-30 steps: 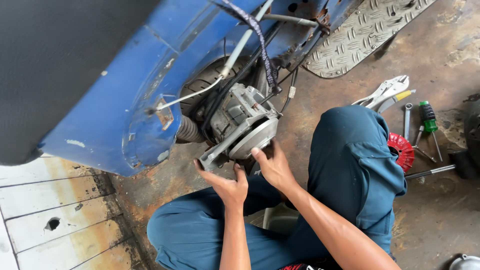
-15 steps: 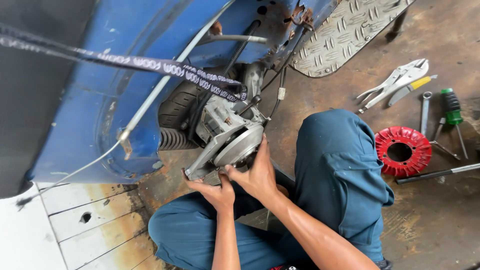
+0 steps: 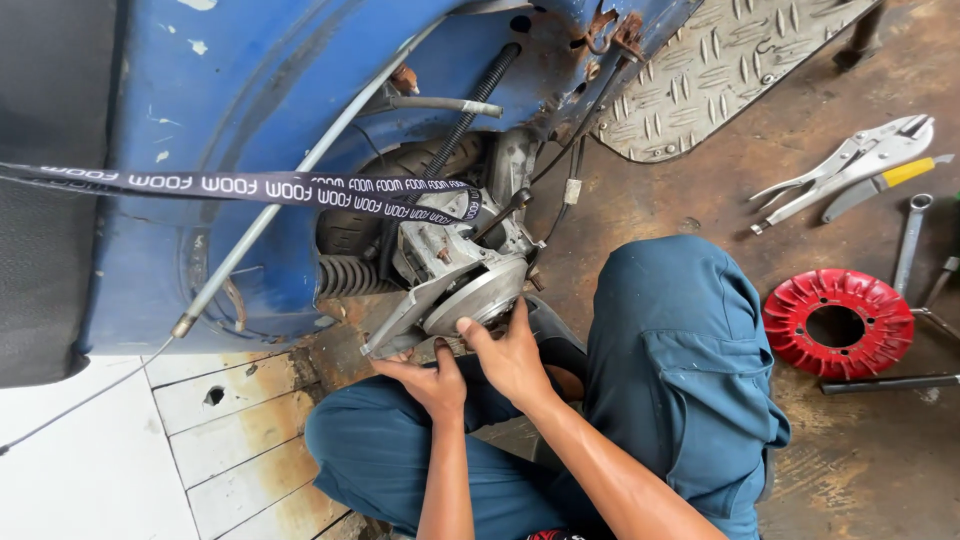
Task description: Assembling and installing a stator housing and other engine components onto a motorcycle engine.
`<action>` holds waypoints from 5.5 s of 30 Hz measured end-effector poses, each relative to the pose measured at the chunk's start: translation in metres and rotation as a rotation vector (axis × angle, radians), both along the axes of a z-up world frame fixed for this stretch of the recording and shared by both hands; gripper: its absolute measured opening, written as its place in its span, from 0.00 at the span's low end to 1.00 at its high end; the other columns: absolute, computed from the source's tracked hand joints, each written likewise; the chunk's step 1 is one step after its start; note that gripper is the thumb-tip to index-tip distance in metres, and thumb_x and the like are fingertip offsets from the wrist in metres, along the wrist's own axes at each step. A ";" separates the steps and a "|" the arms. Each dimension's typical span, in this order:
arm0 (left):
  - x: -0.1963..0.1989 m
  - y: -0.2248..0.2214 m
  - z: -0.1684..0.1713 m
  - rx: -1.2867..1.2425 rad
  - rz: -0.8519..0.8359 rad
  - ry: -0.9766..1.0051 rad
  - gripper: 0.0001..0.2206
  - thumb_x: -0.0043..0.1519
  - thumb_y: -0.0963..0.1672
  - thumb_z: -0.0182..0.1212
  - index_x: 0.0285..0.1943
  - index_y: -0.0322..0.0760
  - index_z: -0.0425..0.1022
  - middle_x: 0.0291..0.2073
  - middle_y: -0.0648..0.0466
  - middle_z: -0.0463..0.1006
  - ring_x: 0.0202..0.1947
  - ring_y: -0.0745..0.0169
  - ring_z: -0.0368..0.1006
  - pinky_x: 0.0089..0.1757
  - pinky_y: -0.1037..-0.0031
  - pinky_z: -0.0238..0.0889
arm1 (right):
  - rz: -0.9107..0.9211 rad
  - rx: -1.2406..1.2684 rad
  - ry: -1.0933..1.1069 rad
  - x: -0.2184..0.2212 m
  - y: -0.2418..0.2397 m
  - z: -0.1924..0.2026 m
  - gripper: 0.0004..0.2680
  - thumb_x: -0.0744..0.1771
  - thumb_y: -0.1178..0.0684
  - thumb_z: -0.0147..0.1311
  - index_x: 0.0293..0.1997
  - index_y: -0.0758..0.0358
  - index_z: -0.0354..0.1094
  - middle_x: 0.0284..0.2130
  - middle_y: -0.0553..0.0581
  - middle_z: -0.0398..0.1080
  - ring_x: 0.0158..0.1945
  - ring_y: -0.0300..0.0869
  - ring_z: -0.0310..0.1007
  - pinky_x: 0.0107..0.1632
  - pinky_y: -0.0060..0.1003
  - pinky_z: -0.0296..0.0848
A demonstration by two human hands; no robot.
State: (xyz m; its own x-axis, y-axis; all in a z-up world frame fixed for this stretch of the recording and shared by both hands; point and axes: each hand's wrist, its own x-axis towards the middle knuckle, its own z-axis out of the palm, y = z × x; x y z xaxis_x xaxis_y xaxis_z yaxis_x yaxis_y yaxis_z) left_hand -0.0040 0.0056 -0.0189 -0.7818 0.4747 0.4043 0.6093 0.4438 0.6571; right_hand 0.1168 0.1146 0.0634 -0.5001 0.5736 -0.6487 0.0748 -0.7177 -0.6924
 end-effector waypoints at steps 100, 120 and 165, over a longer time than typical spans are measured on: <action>0.002 -0.002 0.012 0.158 -0.161 -0.237 0.57 0.55 0.57 0.74 0.78 0.26 0.33 0.67 0.30 0.50 0.68 0.19 0.48 0.60 0.23 0.50 | -0.146 1.099 -0.279 0.010 -0.002 0.034 0.35 0.62 0.48 0.67 0.70 0.81 0.47 0.58 0.92 0.51 0.60 0.85 0.58 0.55 0.73 0.68; 0.001 -0.002 0.011 0.154 -0.138 -0.312 0.59 0.53 0.59 0.74 0.79 0.30 0.32 0.67 0.34 0.48 0.69 0.22 0.47 0.60 0.22 0.49 | 0.332 1.601 -0.085 -0.010 0.121 0.082 0.05 0.65 0.60 0.63 0.41 0.56 0.80 0.47 0.64 0.76 0.47 0.65 0.77 0.47 0.58 0.76; 0.003 -0.004 -0.001 0.179 -0.121 -0.306 0.58 0.52 0.58 0.77 0.80 0.32 0.37 0.71 0.35 0.47 0.70 0.26 0.45 0.60 0.26 0.48 | 0.656 1.943 -0.384 -0.015 0.146 0.064 0.04 0.66 0.50 0.57 0.38 0.53 0.74 0.23 0.54 0.74 0.27 0.54 0.77 0.31 0.45 0.76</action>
